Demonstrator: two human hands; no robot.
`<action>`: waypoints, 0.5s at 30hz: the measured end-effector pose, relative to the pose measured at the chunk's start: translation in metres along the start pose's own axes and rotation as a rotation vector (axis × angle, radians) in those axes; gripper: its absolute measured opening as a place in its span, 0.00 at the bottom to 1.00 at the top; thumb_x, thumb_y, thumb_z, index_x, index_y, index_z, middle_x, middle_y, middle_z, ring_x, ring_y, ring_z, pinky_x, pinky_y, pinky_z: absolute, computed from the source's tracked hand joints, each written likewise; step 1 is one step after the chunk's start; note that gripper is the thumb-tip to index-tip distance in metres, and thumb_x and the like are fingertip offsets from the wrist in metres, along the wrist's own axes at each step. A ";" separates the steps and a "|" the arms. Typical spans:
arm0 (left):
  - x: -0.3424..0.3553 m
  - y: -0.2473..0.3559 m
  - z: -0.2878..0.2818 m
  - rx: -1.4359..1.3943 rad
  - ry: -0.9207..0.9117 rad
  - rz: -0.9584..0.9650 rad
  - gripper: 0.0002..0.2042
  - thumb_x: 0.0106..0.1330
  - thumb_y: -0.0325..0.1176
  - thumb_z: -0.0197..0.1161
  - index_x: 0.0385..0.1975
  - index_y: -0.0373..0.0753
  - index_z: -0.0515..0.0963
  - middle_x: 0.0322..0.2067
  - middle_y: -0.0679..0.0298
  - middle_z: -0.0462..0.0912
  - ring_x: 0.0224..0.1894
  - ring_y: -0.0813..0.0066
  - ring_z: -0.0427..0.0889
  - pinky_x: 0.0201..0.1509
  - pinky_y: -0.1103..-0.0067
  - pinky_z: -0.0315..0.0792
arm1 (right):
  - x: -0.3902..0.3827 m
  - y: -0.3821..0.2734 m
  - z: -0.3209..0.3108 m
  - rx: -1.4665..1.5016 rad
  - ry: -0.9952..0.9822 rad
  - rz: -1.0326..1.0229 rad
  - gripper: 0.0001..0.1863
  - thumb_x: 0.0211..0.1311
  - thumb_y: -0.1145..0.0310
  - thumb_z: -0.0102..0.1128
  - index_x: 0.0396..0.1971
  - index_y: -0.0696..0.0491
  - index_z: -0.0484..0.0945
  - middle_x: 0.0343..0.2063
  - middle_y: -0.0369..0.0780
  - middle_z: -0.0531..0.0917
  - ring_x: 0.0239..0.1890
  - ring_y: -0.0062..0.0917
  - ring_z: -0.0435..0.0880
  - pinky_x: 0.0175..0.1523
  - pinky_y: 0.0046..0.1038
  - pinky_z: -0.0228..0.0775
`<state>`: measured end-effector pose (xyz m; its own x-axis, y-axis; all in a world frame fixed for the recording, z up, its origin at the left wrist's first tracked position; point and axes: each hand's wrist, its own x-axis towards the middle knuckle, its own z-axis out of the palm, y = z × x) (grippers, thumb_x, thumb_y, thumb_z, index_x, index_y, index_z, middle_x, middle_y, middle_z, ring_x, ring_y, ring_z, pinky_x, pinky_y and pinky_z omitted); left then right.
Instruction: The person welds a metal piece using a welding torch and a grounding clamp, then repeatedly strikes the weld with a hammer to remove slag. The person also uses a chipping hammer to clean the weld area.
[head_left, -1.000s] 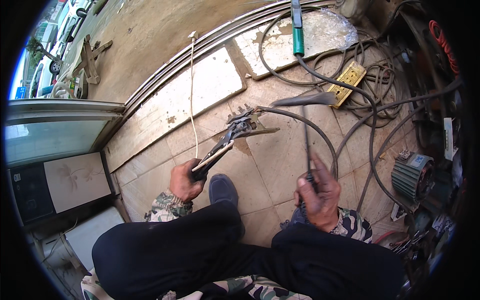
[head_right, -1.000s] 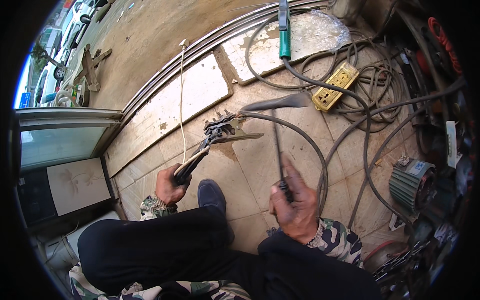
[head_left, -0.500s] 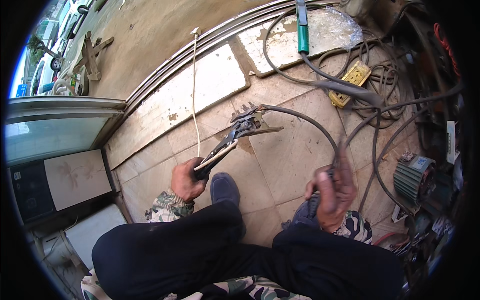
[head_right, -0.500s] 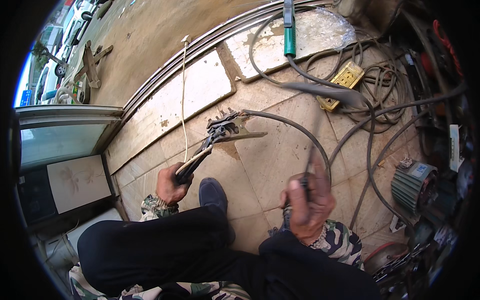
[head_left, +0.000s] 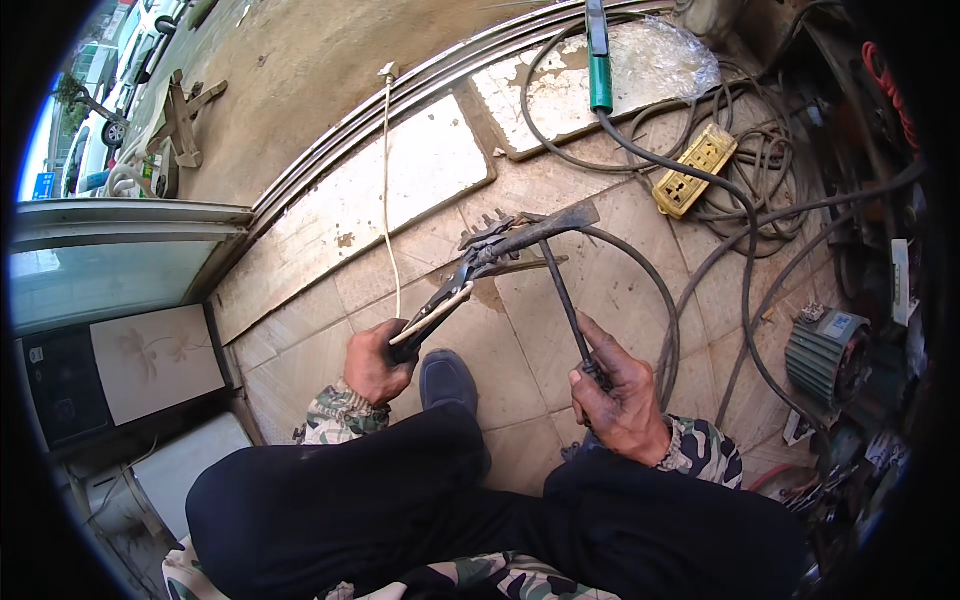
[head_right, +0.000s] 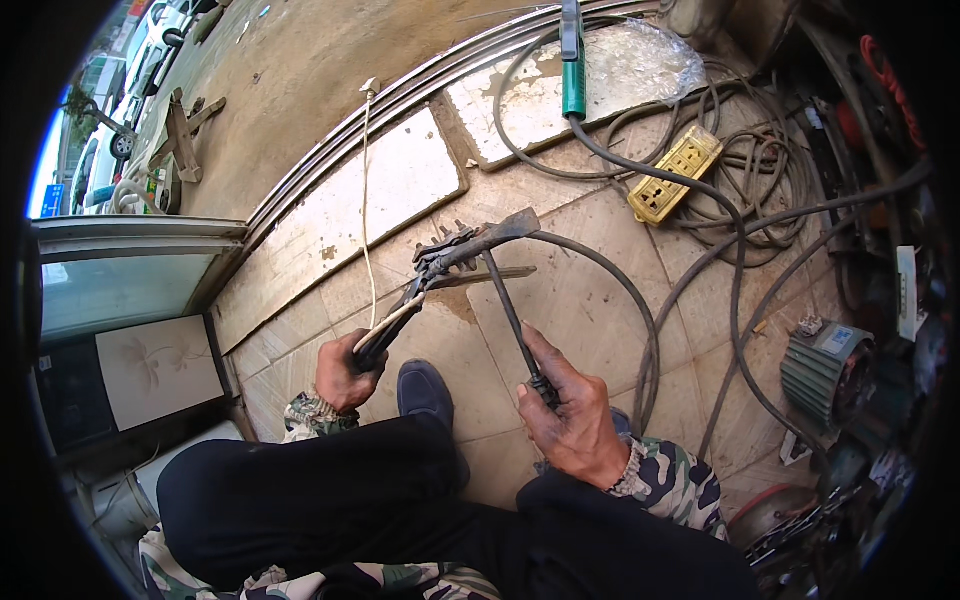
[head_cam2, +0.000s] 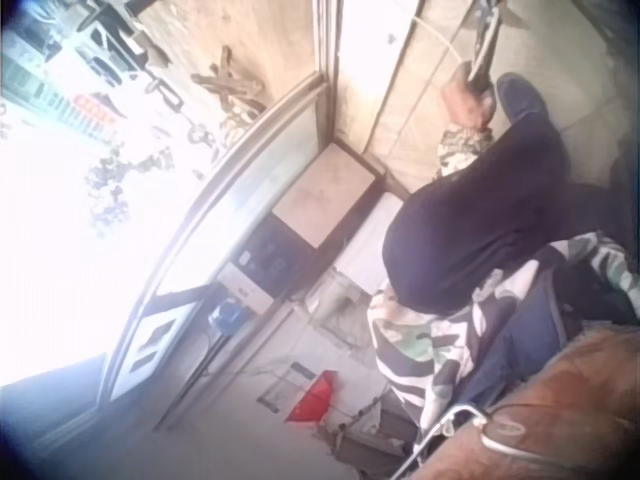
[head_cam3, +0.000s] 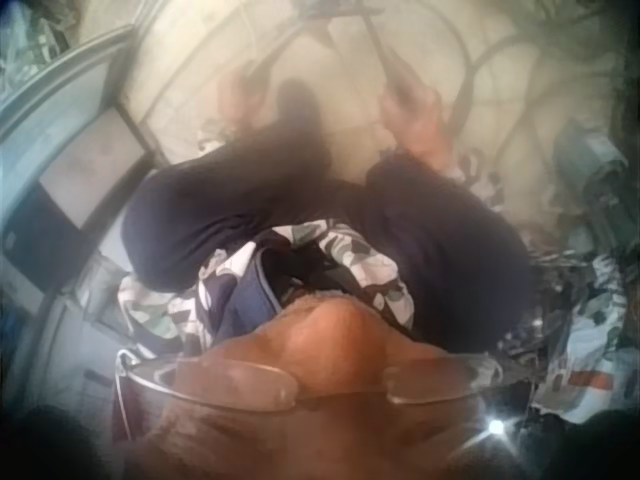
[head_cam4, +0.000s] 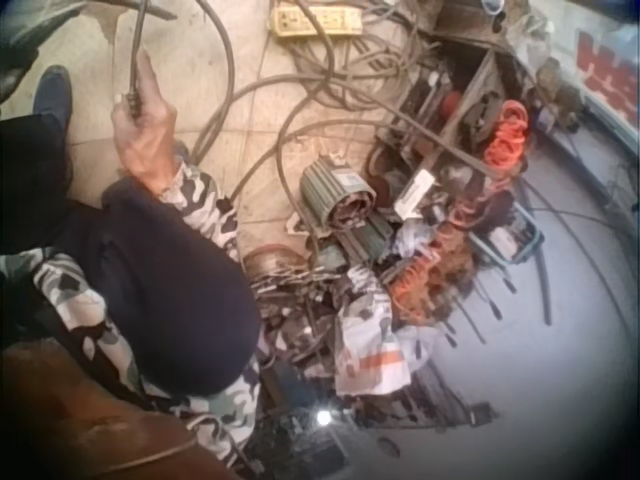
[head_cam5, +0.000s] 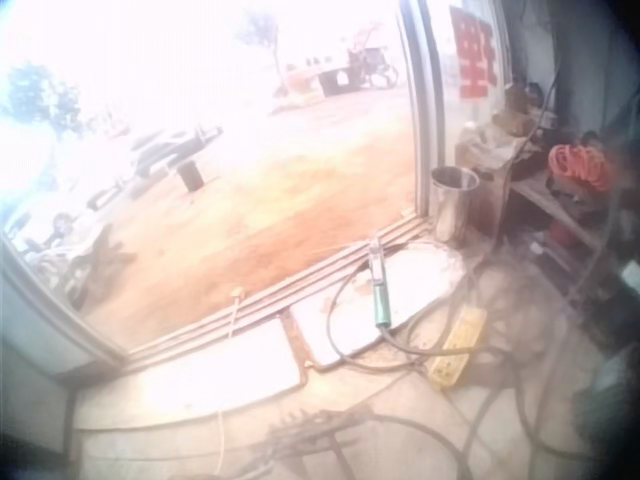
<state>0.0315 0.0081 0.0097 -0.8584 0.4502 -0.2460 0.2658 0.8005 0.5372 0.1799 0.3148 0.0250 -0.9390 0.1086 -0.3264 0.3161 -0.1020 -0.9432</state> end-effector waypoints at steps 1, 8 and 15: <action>0.000 0.000 -0.001 0.004 -0.007 -0.012 0.08 0.60 0.28 0.69 0.35 0.33 0.82 0.20 0.51 0.78 0.21 0.60 0.79 0.29 0.70 0.73 | 0.000 -0.001 0.000 0.004 -0.007 0.013 0.32 0.68 0.79 0.56 0.72 0.64 0.64 0.21 0.32 0.74 0.23 0.11 0.70 0.30 0.19 0.67; -0.002 0.001 -0.007 -0.044 -0.057 -0.087 0.10 0.60 0.29 0.72 0.37 0.31 0.81 0.21 0.56 0.79 0.24 0.73 0.75 0.31 0.73 0.72 | -0.002 -0.004 -0.001 0.167 0.214 -0.013 0.33 0.70 0.81 0.53 0.75 0.62 0.60 0.23 0.36 0.80 0.20 0.16 0.78 0.27 0.22 0.71; -0.005 -0.006 -0.031 -0.277 -0.226 -0.193 0.14 0.61 0.30 0.75 0.44 0.33 0.83 0.30 0.61 0.85 0.31 0.78 0.81 0.37 0.78 0.76 | -0.004 0.000 -0.011 0.220 0.054 -0.046 0.33 0.69 0.80 0.53 0.74 0.63 0.60 0.23 0.37 0.81 0.21 0.15 0.79 0.28 0.22 0.72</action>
<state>0.0208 -0.0112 0.0329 -0.7547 0.4024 -0.5182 -0.0457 0.7556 0.6534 0.1856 0.3256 0.0256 -0.9411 0.1702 -0.2922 0.2308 -0.3083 -0.9229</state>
